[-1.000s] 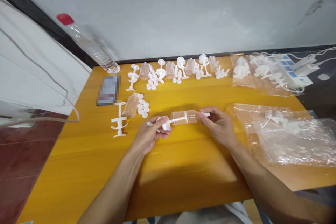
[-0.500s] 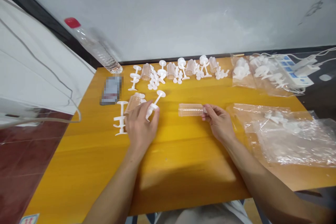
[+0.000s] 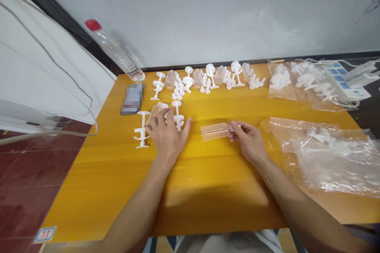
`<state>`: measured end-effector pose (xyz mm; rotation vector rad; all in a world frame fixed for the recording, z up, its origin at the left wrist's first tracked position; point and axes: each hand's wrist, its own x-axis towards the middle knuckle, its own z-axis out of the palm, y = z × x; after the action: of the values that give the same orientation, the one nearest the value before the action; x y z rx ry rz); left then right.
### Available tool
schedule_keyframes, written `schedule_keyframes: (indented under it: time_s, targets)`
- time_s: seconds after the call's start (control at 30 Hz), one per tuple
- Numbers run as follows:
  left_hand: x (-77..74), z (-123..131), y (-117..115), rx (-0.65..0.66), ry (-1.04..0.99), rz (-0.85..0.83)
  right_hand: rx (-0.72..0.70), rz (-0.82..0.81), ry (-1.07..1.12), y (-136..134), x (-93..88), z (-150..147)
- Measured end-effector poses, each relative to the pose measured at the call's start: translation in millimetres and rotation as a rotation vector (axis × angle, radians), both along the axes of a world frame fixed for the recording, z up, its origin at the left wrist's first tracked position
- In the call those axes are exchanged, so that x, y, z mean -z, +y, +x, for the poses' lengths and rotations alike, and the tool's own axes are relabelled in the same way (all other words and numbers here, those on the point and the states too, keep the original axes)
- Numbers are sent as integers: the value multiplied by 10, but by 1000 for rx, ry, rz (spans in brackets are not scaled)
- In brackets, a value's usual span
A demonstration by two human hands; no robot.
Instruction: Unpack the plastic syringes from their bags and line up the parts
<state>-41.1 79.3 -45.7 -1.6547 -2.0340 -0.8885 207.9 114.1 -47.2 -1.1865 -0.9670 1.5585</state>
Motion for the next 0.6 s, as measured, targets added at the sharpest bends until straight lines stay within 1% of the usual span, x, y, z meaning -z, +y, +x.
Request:
schedule_keyframes:
  time_s: [0.03,0.1,0.17,0.2,0.23,0.27,0.3,0.37,0.5,0.53,0.57,0.6]
  targets:
    - [-42,39,-47,84,-42,48,-6,7,-13,1,-7,3]
    - [-119,139,-168,341,-149,79,-22,20,-49,2,-28,11]
    - [-164,248,-294,611,-227,2,-59,24,-94,-2,-58,20]
    - [-172,298,-346,706,-256,-66,-85,20,-118,-7,-75,22]
    - [-173,341,-387,766,-292,-137,-109,13,-141,-13,-91,21]
    - [-173,377,-415,789,-350,-201,-132,9,-160,-22,-106,16]
    - [-174,406,-431,777,-442,-261,-148,13,-174,-32,-118,7]
    - [-195,436,-433,700,-713,-397,-146,53,-187,-59,-137,-19]
    - [-317,374,-389,501,-1390,-658,-92,249,-149,-102,-173,-23]
    - [-357,331,-379,446,-1524,-700,-80,301,-137,-100,-188,-3]
    - [-398,279,-371,391,-1610,-722,-58,343,-129,-88,-207,21]
    - [-437,223,-361,348,-1637,-709,-28,371,-128,-63,-229,43]
